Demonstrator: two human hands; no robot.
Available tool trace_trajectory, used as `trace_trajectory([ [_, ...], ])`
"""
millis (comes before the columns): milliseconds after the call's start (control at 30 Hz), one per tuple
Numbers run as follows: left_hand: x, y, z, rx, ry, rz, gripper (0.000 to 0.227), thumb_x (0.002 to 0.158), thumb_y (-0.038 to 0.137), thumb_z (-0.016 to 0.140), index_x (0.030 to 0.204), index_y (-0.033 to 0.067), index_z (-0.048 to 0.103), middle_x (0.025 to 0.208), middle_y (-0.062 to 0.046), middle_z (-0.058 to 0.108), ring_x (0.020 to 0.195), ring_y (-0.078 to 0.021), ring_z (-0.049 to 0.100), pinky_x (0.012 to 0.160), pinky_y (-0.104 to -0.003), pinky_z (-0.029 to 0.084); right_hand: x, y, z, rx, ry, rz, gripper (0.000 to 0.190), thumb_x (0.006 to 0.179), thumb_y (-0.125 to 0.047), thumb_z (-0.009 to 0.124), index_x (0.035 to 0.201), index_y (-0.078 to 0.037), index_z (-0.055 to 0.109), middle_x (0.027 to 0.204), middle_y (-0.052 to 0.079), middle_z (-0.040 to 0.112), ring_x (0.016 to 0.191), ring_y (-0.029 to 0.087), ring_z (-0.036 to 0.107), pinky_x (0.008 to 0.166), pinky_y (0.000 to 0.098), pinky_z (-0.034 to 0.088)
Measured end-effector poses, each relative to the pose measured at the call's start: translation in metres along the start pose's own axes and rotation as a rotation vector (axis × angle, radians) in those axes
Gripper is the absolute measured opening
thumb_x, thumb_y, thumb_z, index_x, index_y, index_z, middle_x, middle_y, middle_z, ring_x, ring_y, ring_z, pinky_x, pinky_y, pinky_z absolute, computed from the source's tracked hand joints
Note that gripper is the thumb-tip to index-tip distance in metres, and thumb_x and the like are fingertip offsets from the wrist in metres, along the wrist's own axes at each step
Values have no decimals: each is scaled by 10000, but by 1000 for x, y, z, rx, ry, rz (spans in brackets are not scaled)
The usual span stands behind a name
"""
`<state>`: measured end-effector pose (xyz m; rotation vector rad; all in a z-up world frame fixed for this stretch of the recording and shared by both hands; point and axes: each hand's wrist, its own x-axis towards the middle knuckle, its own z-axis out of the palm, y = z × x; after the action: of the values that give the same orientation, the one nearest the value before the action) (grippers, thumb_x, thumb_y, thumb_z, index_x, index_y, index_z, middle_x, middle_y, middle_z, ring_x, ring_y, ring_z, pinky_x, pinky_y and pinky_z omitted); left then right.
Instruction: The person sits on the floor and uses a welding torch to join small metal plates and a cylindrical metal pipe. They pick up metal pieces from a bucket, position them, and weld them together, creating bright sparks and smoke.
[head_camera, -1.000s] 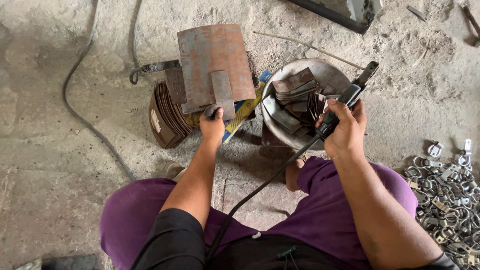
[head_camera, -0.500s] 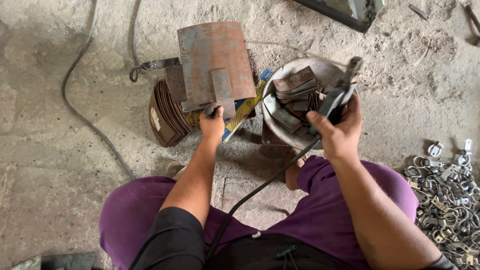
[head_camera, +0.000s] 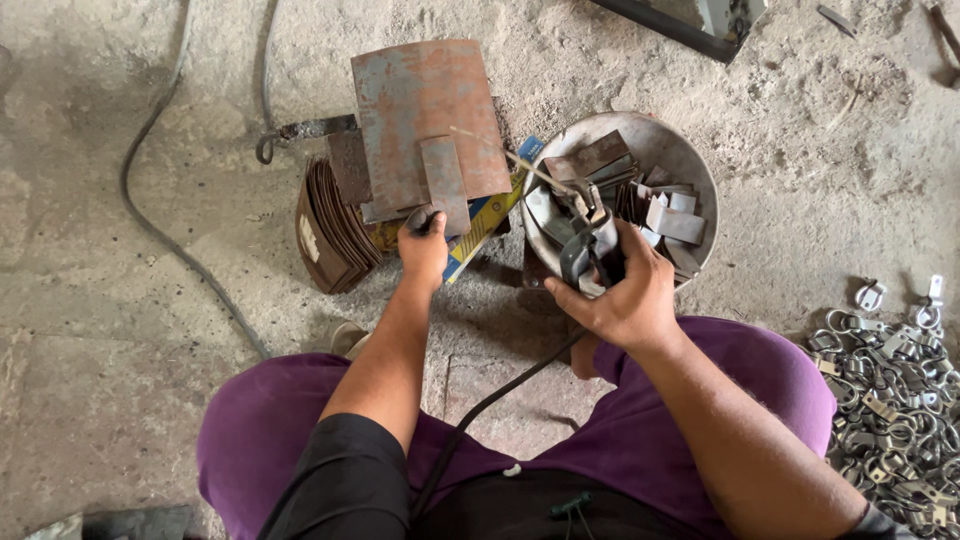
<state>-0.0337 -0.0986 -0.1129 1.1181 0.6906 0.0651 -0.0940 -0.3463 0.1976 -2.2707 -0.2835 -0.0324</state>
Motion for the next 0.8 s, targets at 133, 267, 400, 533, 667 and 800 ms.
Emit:
trace_trajectory([
  [133,0,-2,-1,17,-9,4,207,973,80,671,1174,35,658,1083,-73,695,935,-196,677,763,-431,669,1,-2,0,-51,23,-37,726,692,-298,936,1243,44,609,1063,161,727,948,254,745,849,368,597],
  [267,3,-5,-1,22,18,19,207,965,74,685,1166,29,660,1063,-76,701,915,-191,677,737,-425,673,2,-3,2,-120,43,-90,727,648,-293,942,1222,28,632,1074,188,676,962,320,702,850,406,573],
  [400,3,-6,-1,12,15,45,202,963,64,698,1159,24,670,1054,-81,702,903,-185,667,724,-419,664,1,-3,5,-131,67,-180,718,648,-292,932,1226,16,637,1085,178,665,979,341,691,885,426,567],
  [533,1,-3,-2,5,-11,47,177,964,69,695,1136,29,687,1051,-73,703,899,-184,671,726,-416,661,0,-2,9,-135,48,-157,711,656,-312,928,1214,15,632,1108,187,650,982,342,695,875,425,580],
  [667,-1,1,-2,-7,0,-5,170,957,74,686,1125,48,680,1050,-59,705,902,-185,681,731,-424,663,0,-1,16,-152,19,-135,700,649,-324,931,1193,5,637,1092,180,650,974,349,693,864,425,582],
  [800,-1,3,-1,-9,-23,9,153,970,72,681,1118,35,694,1054,-63,708,910,-193,686,751,-422,659,-1,0,21,-147,16,-150,717,653,-329,923,1225,-7,634,1091,177,657,995,355,690,869,429,579],
])
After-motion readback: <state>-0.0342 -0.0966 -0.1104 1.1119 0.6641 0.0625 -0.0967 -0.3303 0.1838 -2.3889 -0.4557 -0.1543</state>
